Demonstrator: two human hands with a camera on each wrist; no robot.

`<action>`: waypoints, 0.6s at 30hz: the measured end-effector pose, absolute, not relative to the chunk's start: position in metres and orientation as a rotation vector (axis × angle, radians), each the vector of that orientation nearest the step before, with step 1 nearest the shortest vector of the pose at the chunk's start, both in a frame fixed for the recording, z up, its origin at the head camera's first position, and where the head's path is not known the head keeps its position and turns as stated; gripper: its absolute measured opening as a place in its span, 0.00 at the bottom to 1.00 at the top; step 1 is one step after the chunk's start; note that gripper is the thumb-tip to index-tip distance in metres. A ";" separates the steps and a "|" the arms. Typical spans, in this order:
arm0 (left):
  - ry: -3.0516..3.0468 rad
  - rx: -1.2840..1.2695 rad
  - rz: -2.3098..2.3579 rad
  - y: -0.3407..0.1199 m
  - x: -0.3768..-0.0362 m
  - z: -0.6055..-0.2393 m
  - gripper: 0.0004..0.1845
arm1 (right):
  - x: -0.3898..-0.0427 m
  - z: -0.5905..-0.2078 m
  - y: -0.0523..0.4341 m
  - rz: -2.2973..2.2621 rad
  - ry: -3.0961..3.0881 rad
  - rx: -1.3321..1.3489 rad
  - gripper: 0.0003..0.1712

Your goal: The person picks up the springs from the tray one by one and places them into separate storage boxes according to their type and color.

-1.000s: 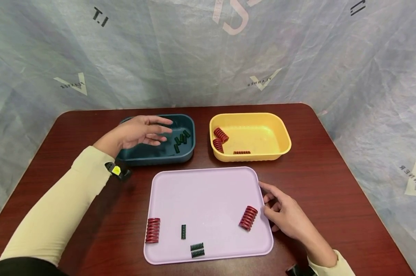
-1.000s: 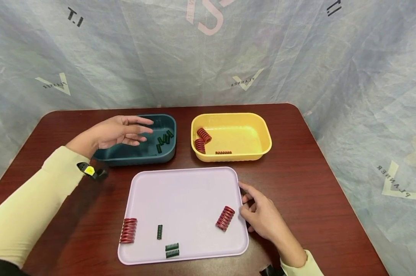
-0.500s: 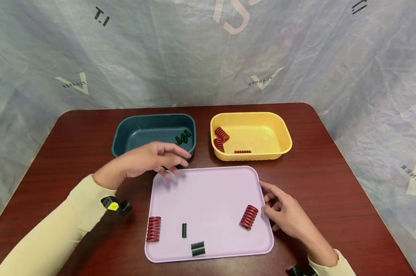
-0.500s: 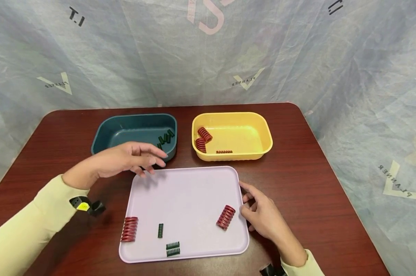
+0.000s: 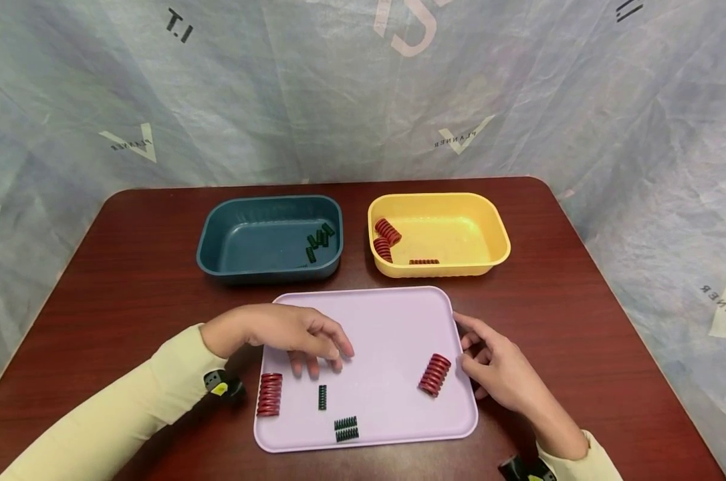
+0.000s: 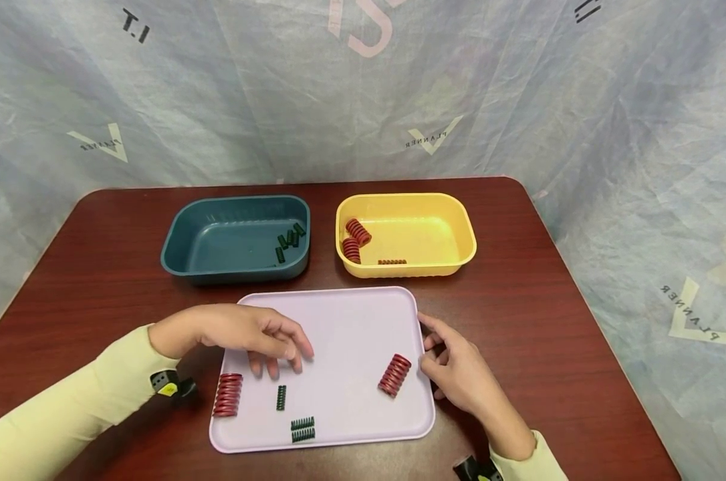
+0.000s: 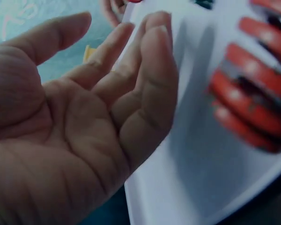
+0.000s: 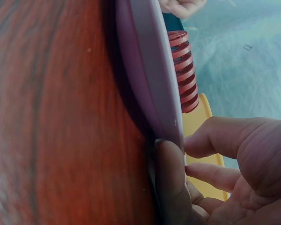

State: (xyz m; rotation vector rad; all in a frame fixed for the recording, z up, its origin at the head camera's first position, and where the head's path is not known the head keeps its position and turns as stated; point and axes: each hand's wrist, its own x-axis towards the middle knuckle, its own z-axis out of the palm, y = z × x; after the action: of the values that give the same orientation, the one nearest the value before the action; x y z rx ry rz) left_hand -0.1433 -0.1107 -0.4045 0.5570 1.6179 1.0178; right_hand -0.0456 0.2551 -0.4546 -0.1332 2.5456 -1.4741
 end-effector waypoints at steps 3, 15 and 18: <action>1.600 0.569 0.946 -0.107 -0.140 -0.409 0.13 | -0.046 -0.455 0.255 -1.474 2.547 -0.131 0.37; 1.477 0.553 0.876 -0.098 -0.138 -0.420 0.14 | -0.046 -0.453 0.255 -1.474 2.555 -0.133 0.37; 1.440 0.525 0.907 -0.096 -0.137 -0.422 0.14 | -0.046 -0.454 0.255 -1.481 2.552 -0.137 0.37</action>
State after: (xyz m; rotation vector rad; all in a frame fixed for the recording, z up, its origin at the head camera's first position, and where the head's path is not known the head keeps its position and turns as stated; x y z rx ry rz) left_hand -0.1373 -0.0960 -0.4221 0.5250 1.4399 0.9066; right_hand -0.0459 0.2551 -0.4536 -0.1372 2.5522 -1.4807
